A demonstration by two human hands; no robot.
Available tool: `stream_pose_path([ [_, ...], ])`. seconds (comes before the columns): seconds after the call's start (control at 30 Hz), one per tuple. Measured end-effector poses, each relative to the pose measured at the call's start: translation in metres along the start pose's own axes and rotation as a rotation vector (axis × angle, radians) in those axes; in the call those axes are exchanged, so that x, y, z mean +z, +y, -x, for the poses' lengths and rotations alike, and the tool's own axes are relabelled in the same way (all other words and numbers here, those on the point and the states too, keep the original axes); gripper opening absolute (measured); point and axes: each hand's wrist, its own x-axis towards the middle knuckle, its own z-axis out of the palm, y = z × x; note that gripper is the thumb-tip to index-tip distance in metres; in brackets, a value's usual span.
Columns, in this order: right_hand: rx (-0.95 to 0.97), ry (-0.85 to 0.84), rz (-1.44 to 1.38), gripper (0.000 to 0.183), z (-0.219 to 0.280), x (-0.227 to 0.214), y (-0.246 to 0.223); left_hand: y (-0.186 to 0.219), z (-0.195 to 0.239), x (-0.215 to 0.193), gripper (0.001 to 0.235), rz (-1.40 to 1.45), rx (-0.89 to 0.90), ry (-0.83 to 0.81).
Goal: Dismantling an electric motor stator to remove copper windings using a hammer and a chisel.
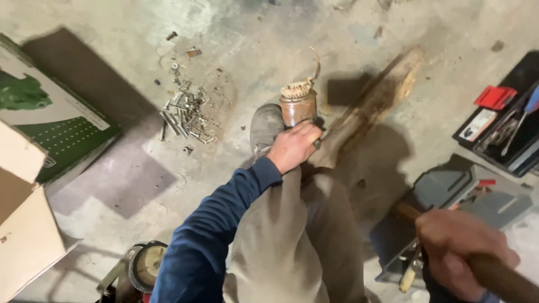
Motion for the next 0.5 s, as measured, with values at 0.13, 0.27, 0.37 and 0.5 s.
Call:
stream_pose_path([
  [0.13, 1.013, -0.069, -0.742, 0.052, 0.031, 0.037, 0.039, -0.002, -0.002, -0.003, 0.025, -0.008, -0.021, -0.042],
  [0.27, 0.803, -0.471, 0.008, 0.027, 0.072, 0.089, 0.104, -0.006, -0.001, 0.001, 0.024, -0.044, 0.042, 0.028],
  [0.37, 0.851, -0.409, -0.083, 0.025, 0.110, 0.085, 0.090, -0.003, 0.005, 0.005, 0.025, -0.035, 0.026, -0.009],
  [0.5, 1.060, -0.402, -0.200, 0.026, 0.130, 0.080, 0.091, -0.007, 0.013, 0.003, 0.034, -0.033, 0.136, -0.044],
])
